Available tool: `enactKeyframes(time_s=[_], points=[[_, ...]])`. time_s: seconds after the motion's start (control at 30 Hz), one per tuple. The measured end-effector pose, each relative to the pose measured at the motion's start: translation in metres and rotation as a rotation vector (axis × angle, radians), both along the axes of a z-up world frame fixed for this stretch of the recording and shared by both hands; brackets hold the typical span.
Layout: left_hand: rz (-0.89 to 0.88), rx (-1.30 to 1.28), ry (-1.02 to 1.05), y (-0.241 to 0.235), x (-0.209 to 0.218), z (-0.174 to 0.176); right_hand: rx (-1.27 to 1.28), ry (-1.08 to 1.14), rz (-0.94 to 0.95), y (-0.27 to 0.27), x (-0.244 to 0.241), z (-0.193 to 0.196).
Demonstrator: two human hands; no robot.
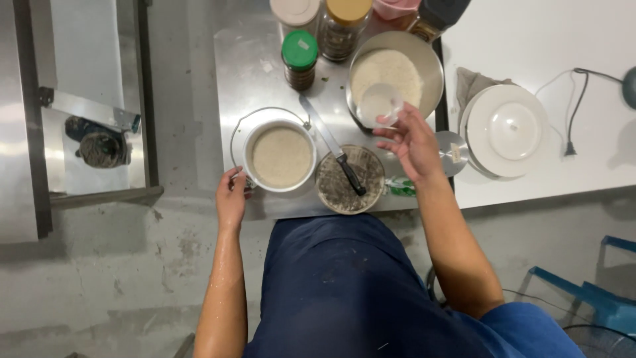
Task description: The person scoops rice from a large bowl into a small metal bucket using a plastic cup, then carries the bucket to a sink. They turn on the tap, rinse the rice by hand under running water, and drain the water repeatedly.
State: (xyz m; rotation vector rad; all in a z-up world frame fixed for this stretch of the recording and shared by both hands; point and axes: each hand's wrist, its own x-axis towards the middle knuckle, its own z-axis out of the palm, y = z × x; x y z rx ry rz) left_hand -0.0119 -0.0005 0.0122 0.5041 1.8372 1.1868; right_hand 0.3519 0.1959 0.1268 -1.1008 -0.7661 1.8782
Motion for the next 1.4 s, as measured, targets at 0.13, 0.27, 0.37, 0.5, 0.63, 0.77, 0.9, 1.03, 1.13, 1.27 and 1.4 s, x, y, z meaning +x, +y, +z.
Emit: enactKeyframes(time_s=[0.13,0.27,0.37,0.5,0.63,0.77,0.9,1.03,1.13,1.27,1.4], points=[[-0.006,-0.02,0.065,0.002,-0.001,0.005,0.082,-0.101,-0.093,0.008,0.02,0.014],[0.002,-0.034,0.09,0.01,0.001,0.017,0.093,-0.118,-0.163,0.015,0.035,0.007],[-0.009,-0.058,0.126,0.014,0.001,0.02,0.206,-0.312,-0.221,0.027,0.045,-0.002],[-0.007,-0.042,0.137,0.015,-0.001,0.013,0.614,-0.863,-0.261,0.043,0.032,0.001],[0.011,-0.04,0.136,0.014,0.0,0.011,0.879,-1.277,-0.08,0.044,0.028,0.002],[0.034,-0.044,0.126,0.008,-0.006,0.0,0.804,-1.255,-0.217,0.041,0.104,-0.036],[0.052,0.055,0.379,0.0,-0.015,-0.018,0.487,-1.32,-0.624,0.025,0.245,-0.134],[0.108,0.08,0.689,0.014,0.008,0.03,-0.272,-0.596,-1.055,-0.013,0.343,-0.195],[0.117,0.157,0.677,0.036,0.035,0.07,-0.482,-0.273,-1.054,-0.038,0.397,-0.265],[0.05,0.219,0.62,0.071,0.074,0.09,-0.49,-0.26,-1.006,-0.033,0.391,-0.29],[-0.132,0.294,0.593,0.104,0.128,0.097,-0.448,-0.149,-0.84,-0.022,0.383,-0.303]])
